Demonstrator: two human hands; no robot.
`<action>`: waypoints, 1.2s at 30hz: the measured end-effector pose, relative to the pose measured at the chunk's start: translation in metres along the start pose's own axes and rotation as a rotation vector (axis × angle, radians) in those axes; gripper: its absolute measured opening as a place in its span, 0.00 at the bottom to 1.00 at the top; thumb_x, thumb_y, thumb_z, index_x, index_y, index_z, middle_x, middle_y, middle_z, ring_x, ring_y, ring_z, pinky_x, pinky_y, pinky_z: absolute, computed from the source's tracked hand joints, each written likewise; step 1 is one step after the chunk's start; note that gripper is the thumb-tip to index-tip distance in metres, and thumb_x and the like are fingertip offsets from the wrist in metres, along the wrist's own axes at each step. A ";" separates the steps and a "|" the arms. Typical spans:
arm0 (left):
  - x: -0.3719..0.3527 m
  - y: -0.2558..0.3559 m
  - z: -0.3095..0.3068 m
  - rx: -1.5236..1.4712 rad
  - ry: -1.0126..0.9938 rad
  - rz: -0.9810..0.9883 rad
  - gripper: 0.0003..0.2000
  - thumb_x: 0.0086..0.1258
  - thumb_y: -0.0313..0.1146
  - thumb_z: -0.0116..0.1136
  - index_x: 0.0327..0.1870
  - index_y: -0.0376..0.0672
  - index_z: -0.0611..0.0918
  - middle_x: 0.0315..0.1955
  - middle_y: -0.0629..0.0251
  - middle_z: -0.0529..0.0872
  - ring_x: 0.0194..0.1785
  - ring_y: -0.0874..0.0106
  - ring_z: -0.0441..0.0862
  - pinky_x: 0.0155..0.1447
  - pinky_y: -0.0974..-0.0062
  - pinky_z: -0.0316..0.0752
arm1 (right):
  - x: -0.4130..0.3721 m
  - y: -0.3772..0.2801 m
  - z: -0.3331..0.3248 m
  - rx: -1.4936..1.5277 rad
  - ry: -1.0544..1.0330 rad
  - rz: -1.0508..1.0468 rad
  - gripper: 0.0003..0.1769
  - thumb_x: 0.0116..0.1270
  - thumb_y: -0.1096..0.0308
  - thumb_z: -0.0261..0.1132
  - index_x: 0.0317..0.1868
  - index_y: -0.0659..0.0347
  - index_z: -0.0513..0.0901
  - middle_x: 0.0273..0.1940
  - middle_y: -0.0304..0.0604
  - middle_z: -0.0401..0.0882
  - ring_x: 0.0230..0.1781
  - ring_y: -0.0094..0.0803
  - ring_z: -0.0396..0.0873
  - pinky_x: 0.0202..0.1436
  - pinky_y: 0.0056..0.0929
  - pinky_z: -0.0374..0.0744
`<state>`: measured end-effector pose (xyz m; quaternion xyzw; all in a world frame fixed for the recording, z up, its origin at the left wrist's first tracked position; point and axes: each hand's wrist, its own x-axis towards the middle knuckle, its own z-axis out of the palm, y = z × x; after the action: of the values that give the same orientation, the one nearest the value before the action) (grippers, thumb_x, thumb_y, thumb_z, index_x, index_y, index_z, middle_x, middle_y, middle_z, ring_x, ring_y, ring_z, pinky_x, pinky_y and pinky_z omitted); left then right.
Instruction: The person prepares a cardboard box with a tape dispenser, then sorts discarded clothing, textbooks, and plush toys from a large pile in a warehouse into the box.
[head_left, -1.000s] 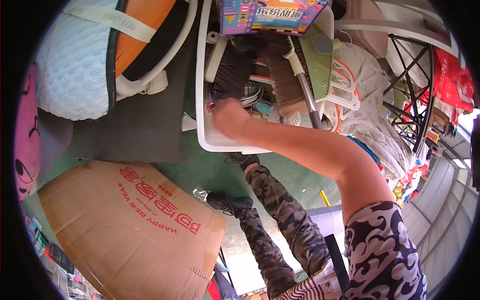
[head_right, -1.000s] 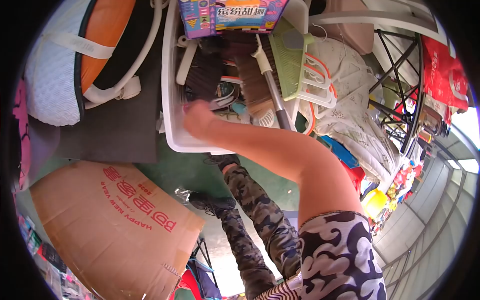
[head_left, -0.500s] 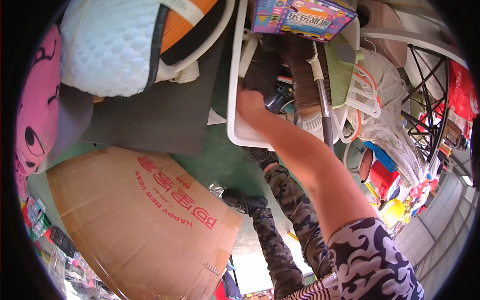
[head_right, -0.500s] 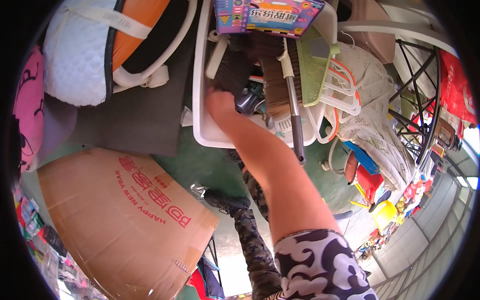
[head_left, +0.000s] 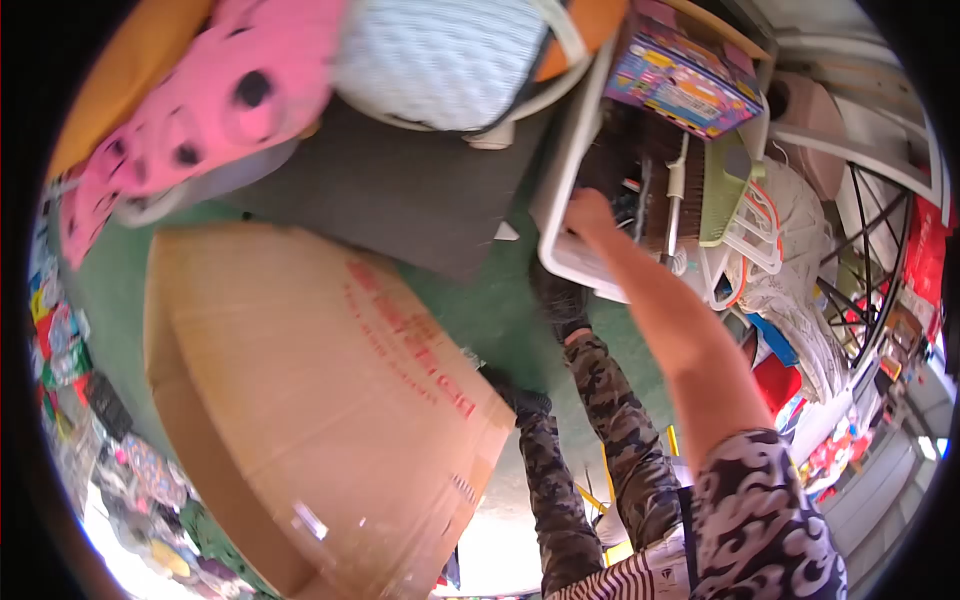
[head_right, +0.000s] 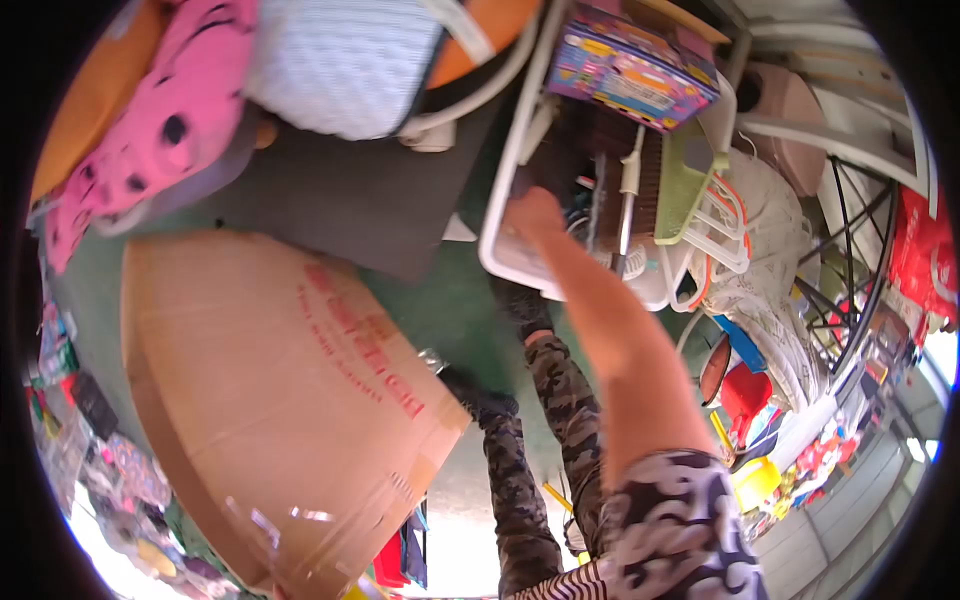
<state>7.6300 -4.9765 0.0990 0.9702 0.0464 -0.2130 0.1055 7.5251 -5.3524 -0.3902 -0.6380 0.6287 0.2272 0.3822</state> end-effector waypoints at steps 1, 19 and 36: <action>0.000 0.022 0.010 -0.346 -0.022 -0.067 0.44 0.52 0.43 0.70 0.67 0.38 0.57 0.64 0.53 0.63 0.61 0.59 0.68 0.60 0.63 0.70 | -0.038 -0.016 -0.034 0.013 -0.083 -0.039 0.23 0.48 0.56 0.63 0.38 0.68 0.83 0.41 0.59 0.80 0.47 0.50 0.78 0.51 0.39 0.74; -0.054 0.092 -0.031 -0.245 -0.266 0.593 0.21 0.57 0.29 0.63 0.52 0.37 0.74 0.48 0.55 0.78 0.51 0.60 0.75 0.50 0.68 0.69 | -0.457 -0.092 -0.217 0.078 -0.752 -0.928 0.09 0.54 0.72 0.64 0.37 0.61 0.76 0.27 0.43 0.75 0.25 0.33 0.76 0.29 0.27 0.75; -0.050 0.066 -0.010 -0.656 -1.044 0.410 0.05 0.66 0.26 0.56 0.35 0.34 0.74 0.28 0.65 0.78 0.31 0.78 0.76 0.38 0.80 0.72 | -0.487 -0.076 -0.230 0.113 -1.026 -0.481 0.16 0.64 0.55 0.62 0.38 0.62 0.76 0.24 0.43 0.77 0.27 0.28 0.78 0.33 0.28 0.75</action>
<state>7.5979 -5.0409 0.1415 0.6456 -0.1344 -0.6070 0.4435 7.5038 -5.2303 0.1396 -0.5495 0.2107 0.3807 0.7133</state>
